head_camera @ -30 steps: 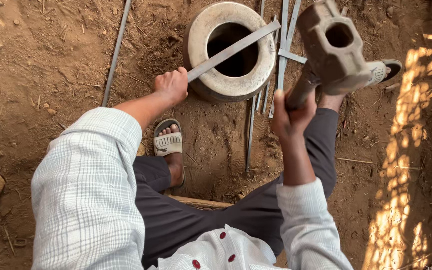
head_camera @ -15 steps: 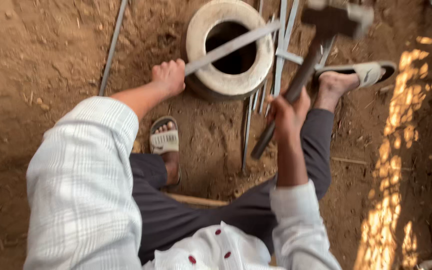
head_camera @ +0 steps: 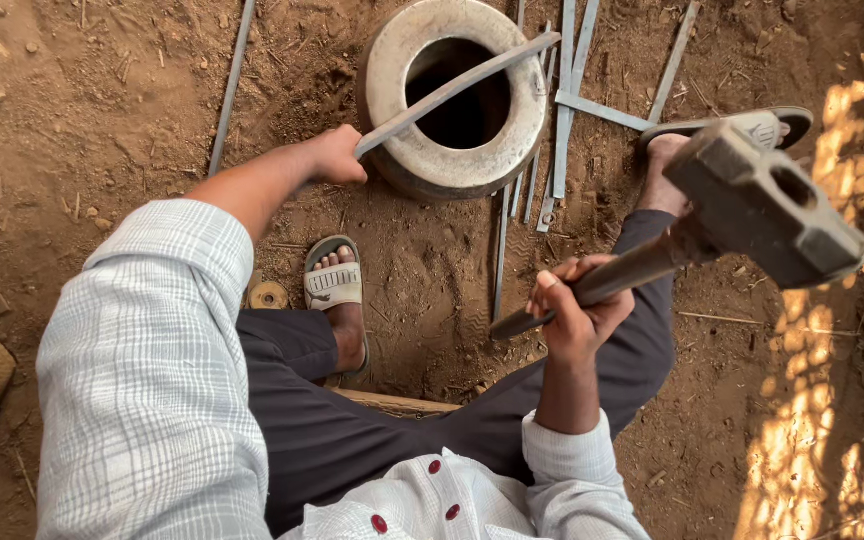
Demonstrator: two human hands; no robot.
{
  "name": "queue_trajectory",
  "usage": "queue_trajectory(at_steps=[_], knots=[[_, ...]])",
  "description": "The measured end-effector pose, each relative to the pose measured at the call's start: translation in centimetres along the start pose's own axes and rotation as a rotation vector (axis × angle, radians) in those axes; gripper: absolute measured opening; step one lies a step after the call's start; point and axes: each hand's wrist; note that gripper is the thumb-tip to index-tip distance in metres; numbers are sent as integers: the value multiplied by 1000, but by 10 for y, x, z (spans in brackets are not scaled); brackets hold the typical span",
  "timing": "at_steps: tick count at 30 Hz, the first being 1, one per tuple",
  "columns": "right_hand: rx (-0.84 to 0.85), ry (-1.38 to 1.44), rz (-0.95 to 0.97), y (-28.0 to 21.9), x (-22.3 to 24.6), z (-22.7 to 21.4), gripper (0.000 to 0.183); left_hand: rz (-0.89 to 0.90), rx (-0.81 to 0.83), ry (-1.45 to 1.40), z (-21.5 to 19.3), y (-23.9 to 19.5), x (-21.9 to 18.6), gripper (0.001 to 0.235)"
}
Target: The person sits on the ground and repeatedly strikes a metal rod with a hammer while holding it against a concrete ring. The person adjusts the rod's position and continues hammering throughout the clip.
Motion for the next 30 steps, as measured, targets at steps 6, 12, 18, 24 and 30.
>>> queue_trajectory(at_steps=[6, 12, 18, 24, 30], knots=[[-53, 33, 132, -11, 2, 0, 25, 35, 88, -98, 3, 8, 5, 27], [-34, 114, 108, -8, 1, -1, 23, -17, -91, 138, 3, -10, -3, 32], [-77, 32, 137, -10, 3, -4, 24, -180, -217, 409, 14, -36, -23, 45], [-87, -5, 156, -16, 13, -4, 25, -221, -210, 255, 6, -34, -12, 49], [-35, 110, 15, -17, 27, 3, 26, -207, 186, 431, -31, -10, -9, 61]])
Point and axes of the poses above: each hand's wrist, its own y-axis towards the middle knuckle, its own z-axis out of the palm, x = y × z, and after that the axes turned 3 degrees about -z, right-handed
